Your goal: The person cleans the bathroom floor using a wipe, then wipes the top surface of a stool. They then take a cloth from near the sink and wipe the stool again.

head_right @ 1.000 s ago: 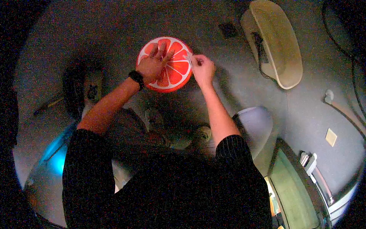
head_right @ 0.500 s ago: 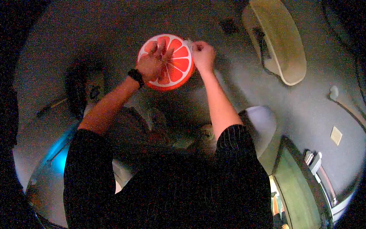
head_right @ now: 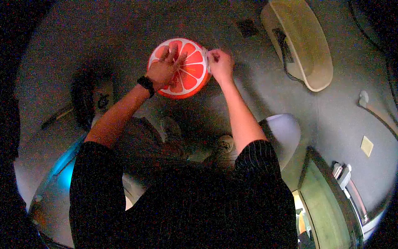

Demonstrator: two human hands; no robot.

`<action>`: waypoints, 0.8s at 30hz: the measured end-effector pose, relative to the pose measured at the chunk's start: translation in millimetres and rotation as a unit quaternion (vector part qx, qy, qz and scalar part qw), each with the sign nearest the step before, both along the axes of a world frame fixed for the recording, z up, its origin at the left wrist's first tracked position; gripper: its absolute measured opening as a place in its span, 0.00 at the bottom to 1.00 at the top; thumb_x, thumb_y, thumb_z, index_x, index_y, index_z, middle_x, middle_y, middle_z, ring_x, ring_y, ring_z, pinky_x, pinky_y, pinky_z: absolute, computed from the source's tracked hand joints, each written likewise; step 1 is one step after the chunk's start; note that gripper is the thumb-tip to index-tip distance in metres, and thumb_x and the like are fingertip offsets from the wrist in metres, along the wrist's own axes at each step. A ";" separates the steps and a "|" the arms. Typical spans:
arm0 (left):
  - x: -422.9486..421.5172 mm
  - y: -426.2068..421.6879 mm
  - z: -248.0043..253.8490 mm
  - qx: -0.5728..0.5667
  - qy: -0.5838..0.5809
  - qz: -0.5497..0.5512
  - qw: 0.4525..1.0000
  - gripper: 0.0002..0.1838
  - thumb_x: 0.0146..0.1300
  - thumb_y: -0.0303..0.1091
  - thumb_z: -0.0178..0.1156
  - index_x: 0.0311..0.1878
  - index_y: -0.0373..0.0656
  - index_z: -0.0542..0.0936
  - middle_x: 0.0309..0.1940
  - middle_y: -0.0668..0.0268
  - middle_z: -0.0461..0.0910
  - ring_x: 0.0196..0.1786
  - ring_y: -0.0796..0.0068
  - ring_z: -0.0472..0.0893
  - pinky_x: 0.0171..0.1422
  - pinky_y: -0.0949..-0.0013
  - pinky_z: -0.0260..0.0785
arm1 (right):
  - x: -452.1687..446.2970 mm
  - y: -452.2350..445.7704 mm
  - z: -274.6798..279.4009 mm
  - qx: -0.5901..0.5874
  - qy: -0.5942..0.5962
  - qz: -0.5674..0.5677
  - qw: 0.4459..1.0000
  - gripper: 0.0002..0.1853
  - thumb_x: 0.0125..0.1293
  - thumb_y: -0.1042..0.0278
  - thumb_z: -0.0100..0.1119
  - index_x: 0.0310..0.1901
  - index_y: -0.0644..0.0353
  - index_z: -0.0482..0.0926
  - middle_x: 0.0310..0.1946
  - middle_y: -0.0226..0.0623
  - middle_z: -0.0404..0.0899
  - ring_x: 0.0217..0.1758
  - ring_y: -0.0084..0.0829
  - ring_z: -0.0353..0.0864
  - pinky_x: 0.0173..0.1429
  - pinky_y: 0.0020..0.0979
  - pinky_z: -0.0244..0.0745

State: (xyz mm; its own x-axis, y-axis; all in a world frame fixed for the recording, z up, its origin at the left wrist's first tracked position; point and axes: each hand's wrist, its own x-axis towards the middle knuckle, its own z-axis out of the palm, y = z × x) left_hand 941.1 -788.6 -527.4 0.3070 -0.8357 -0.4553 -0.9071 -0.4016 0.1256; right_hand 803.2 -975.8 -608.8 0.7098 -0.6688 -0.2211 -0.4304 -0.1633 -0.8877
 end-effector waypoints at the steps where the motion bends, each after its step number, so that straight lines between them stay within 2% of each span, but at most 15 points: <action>1: -1.0 0.1 -0.8 0.001 -0.001 -0.003 1.000 0.44 0.63 0.24 0.58 0.82 0.53 0.54 0.82 0.45 0.47 0.78 0.36 0.60 0.63 0.49 0.80 | -11.5 7.4 6.6 0.000 0.001 0.000 1.000 0.09 0.66 0.65 0.67 0.41 0.61 0.87 0.36 0.42 0.89 0.38 0.38 0.90 0.45 0.37 0.82; 3: -0.9 0.2 -1.9 -0.005 0.002 -0.002 1.000 0.45 0.62 0.24 0.59 0.82 0.53 0.55 0.82 0.45 0.47 0.79 0.35 0.59 0.64 0.49 0.79 | -29.2 16.7 18.3 -0.002 0.045 0.047 0.998 0.09 0.65 0.65 0.68 0.41 0.60 0.86 0.35 0.41 0.89 0.38 0.39 0.90 0.45 0.38 0.82; 7: -1.7 -2.7 5.4 0.009 0.000 -0.001 1.000 0.48 0.58 0.23 0.63 0.82 0.51 0.55 0.82 0.45 0.46 0.80 0.36 0.57 0.64 0.48 0.79 | 5.4 2.0 12.7 -0.083 0.038 0.010 0.996 0.09 0.64 0.65 0.69 0.41 0.60 0.86 0.35 0.43 0.88 0.38 0.43 0.89 0.46 0.40 0.81; 8: -0.8 -0.1 0.4 0.011 -0.001 -0.001 1.000 0.48 0.58 0.23 0.63 0.82 0.51 0.55 0.82 0.45 0.46 0.80 0.36 0.57 0.64 0.48 0.79 | 14.7 -5.6 -4.7 -0.049 0.029 0.000 0.998 0.09 0.66 0.65 0.67 0.42 0.61 0.85 0.35 0.44 0.88 0.39 0.43 0.89 0.46 0.40 0.81; 10: 2.3 5.4 -18.4 -0.025 0.024 0.011 0.999 0.67 0.43 0.31 0.79 0.84 0.62 0.46 0.84 0.49 0.41 0.81 0.32 0.52 0.61 0.32 0.76 | 10.0 -3.2 -10.2 -0.064 0.015 0.001 0.998 0.09 0.66 0.65 0.66 0.41 0.60 0.85 0.36 0.44 0.88 0.39 0.43 0.89 0.46 0.40 0.81; 11: 3.3 7.0 -25.9 -0.026 0.023 0.010 0.999 0.67 0.43 0.31 0.79 0.84 0.62 0.46 0.84 0.49 0.41 0.81 0.32 0.52 0.61 0.32 0.76 | 7.9 -3.1 -10.6 -0.080 0.002 0.006 0.997 0.08 0.67 0.65 0.66 0.41 0.60 0.85 0.36 0.44 0.88 0.39 0.43 0.89 0.46 0.40 0.81; 13: 2.3 12.6 -35.1 -0.061 0.015 0.015 0.998 0.64 0.47 0.29 0.76 0.84 0.62 0.46 0.84 0.49 0.40 0.81 0.32 0.52 0.61 0.31 0.75 | -17.4 6.6 -3.9 -0.037 -0.018 0.000 0.999 0.08 0.68 0.64 0.65 0.41 0.59 0.84 0.36 0.43 0.88 0.39 0.42 0.89 0.45 0.40 0.81; 15: 0.0 11.8 -39.1 -0.074 0.018 0.026 0.997 0.62 0.49 0.30 0.75 0.84 0.62 0.46 0.84 0.49 0.39 0.81 0.32 0.52 0.62 0.31 0.75 | -37.7 10.4 2.0 -0.017 0.033 0.038 0.999 0.08 0.68 0.64 0.64 0.42 0.58 0.83 0.35 0.42 0.88 0.38 0.42 0.89 0.44 0.40 0.81; 17: -0.5 6.6 -35.3 -0.089 0.016 0.033 0.995 0.61 0.51 0.31 0.75 0.84 0.62 0.46 0.84 0.49 0.38 0.81 0.32 0.52 0.62 0.32 0.75 | -38.0 14.5 4.2 -0.062 -0.013 0.035 0.997 0.08 0.68 0.65 0.64 0.43 0.58 0.80 0.33 0.41 0.86 0.35 0.41 0.88 0.42 0.40 0.81; 19: -3.8 -1.3 0.8 0.000 -0.029 -0.010 1.000 0.37 0.68 0.30 0.55 0.80 0.51 0.58 0.81 0.46 0.48 0.79 0.35 0.58 0.65 0.46 0.78 | -30.2 16.4 11.0 -0.045 -0.012 0.018 0.999 0.08 0.68 0.65 0.65 0.42 0.58 0.80 0.32 0.40 0.86 0.34 0.40 0.87 0.41 0.39 0.80; 23: -10.6 3.1 -7.9 -0.012 -0.018 0.017 1.000 0.37 0.68 0.33 0.57 0.81 0.54 0.58 0.82 0.49 0.48 0.79 0.37 0.58 0.67 0.43 0.74 | -30.0 20.8 -0.2 -0.039 -0.030 -0.008 0.999 0.10 0.67 0.64 0.67 0.44 0.58 0.80 0.31 0.37 0.86 0.34 0.36 0.87 0.40 0.38 0.80; 24: -12.7 3.7 -16.1 -0.017 -0.027 0.036 0.999 0.39 0.67 0.34 0.59 0.81 0.57 0.58 0.82 0.51 0.48 0.80 0.38 0.56 0.68 0.40 0.72 | -32.0 22.6 -5.2 -0.006 -0.047 -0.025 0.999 0.11 0.66 0.63 0.69 0.45 0.59 0.81 0.32 0.36 0.87 0.34 0.33 0.87 0.40 0.36 0.80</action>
State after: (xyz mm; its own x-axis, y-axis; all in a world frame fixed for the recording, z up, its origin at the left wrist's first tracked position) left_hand 928.4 -784.9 -543.5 0.3901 -0.8248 -0.4093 -0.8817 -0.4628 0.0923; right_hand 771.2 -953.2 -613.9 0.6933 -0.7056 -0.1466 -0.3532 -0.1553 -0.9226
